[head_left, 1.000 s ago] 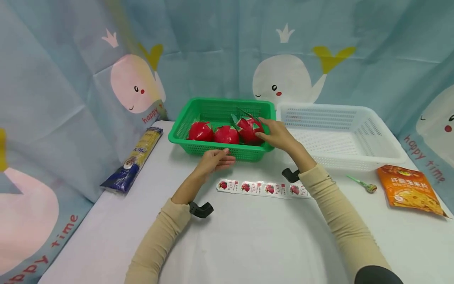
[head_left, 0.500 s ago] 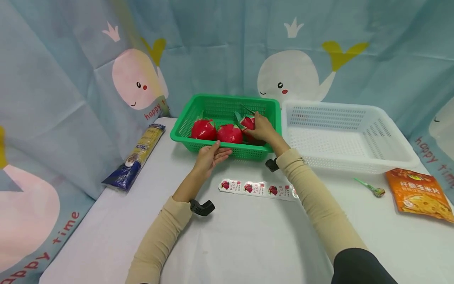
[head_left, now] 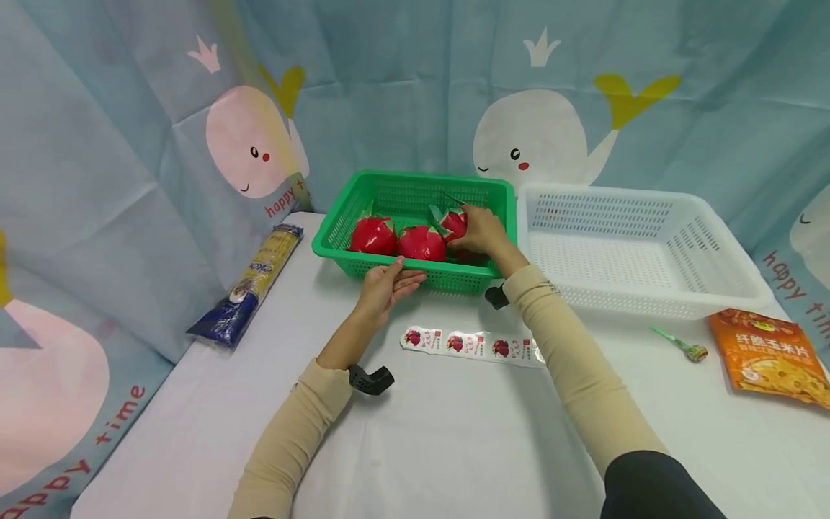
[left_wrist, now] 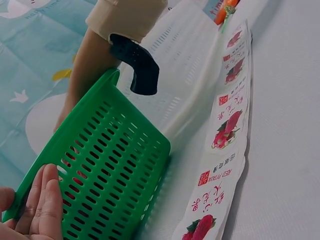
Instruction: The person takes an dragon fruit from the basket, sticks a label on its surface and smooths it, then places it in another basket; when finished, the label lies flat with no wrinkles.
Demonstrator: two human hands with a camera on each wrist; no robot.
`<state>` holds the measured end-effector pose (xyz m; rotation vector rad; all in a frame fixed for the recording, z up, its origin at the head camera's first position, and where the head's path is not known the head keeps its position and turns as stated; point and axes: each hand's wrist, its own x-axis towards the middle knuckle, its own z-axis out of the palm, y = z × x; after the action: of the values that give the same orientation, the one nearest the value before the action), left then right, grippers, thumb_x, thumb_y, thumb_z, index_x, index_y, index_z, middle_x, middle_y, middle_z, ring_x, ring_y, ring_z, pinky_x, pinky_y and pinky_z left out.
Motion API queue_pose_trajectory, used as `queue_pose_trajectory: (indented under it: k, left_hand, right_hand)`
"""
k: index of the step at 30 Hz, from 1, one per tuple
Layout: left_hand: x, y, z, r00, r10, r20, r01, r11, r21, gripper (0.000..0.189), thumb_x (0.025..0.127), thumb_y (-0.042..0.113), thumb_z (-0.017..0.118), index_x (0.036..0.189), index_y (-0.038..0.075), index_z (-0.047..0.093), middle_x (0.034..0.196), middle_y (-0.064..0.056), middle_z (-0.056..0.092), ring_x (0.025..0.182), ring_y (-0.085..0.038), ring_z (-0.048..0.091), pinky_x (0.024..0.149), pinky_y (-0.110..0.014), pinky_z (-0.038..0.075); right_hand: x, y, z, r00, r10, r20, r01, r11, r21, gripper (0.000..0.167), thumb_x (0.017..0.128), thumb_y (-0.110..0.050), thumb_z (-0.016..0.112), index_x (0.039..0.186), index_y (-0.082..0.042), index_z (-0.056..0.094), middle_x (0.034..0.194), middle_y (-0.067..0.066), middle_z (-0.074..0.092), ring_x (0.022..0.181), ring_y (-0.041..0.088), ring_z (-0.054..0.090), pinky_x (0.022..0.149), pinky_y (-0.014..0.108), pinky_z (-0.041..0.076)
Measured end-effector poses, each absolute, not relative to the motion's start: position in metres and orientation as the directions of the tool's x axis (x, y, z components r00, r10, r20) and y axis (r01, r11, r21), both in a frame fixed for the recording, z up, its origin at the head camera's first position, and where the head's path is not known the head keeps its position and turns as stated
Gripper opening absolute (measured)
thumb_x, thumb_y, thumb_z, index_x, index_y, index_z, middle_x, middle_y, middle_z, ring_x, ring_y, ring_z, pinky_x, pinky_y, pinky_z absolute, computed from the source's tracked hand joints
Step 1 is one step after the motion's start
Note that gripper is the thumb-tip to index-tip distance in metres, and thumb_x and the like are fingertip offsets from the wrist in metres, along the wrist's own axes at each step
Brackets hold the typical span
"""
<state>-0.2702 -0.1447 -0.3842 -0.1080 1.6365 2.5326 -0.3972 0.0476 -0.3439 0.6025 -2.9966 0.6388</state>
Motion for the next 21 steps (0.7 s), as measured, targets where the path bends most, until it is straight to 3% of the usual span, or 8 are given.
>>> queue_pose_trajectory:
  k: [5, 15, 21]
  left_hand:
    - [-0.271, -0.146, -0.386, -0.989, 0.090, -0.121, -0.148, -0.435, 0.888, 0.029, 0.096, 0.025, 0.046, 0.087, -0.002, 0.051, 0.081, -0.005, 0.072, 0.074, -0.011, 0.070, 0.067, -0.019, 0.054]
    - [-0.274, -0.149, -0.381, -0.986, 0.115, -0.123, -0.163, -0.475, 0.865, 0.027, 0.095, 0.024, 0.048, 0.084, -0.001, 0.052, 0.082, -0.007, 0.072, 0.075, -0.013, 0.070, 0.069, -0.020, 0.054]
    - [-0.277, -0.150, -0.383, -0.983, 0.135, -0.123, -0.173, -0.474, 0.864, 0.026, 0.095, 0.023, 0.049, 0.088, -0.001, 0.052, 0.083, -0.008, 0.072, 0.075, -0.014, 0.070, 0.069, -0.021, 0.054]
  right_hand:
    - [-0.391, 0.055, -0.325, -0.905, -0.387, 0.173, -0.424, 0.837, -0.346, 0.081, 0.073, -0.036, 0.073, 0.138, -0.003, 0.037, 0.125, 0.016, 0.053, 0.107, 0.032, 0.054, 0.086, 0.045, 0.049]
    - [-0.331, 0.111, -0.268, -0.874, -0.359, 0.327, -0.485, 0.659, -0.575, 0.076, 0.072, -0.035, 0.076, 0.136, -0.010, 0.043, 0.122, 0.014, 0.057, 0.105, 0.028, 0.055, 0.084, 0.045, 0.052]
    - [-0.272, 0.148, -0.278, -0.873, -0.413, 0.257, -0.471, 0.581, -0.664, 0.066, 0.072, -0.028, 0.076, 0.131, -0.014, 0.049, 0.118, 0.012, 0.058, 0.103, 0.025, 0.053, 0.080, 0.045, 0.053]
